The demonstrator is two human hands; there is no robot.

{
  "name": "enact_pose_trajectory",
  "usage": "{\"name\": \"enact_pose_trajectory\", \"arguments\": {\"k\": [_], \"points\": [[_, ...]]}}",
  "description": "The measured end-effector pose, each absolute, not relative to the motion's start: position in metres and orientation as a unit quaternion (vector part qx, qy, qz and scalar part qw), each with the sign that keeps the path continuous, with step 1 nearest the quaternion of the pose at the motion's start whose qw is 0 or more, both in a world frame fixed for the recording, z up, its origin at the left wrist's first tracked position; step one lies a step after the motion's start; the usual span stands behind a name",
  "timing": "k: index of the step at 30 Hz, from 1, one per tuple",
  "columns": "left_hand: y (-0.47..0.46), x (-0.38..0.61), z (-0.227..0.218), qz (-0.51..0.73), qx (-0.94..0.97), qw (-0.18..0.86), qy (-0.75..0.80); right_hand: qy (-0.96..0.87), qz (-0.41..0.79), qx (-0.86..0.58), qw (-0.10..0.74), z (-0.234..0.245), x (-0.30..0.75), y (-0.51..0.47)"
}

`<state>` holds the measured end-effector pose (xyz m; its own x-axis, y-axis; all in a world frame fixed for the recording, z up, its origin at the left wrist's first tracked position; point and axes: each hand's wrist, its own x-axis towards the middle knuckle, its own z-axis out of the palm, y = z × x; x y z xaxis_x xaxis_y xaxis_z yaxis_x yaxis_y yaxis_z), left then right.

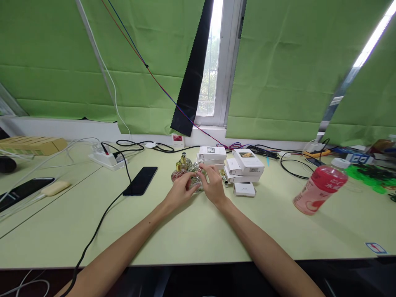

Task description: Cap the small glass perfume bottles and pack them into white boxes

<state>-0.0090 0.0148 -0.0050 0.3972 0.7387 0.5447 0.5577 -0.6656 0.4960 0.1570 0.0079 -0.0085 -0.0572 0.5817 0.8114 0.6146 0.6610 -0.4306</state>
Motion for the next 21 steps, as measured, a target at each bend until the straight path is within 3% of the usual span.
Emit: {"name": "enact_pose_trajectory", "arguments": {"k": [21], "points": [[0.0147,-0.0094,-0.0050,0.389,0.826,0.125,0.389,-0.757,-0.007,-0.412,0.507,-0.0133,0.1591,0.0071]]}}
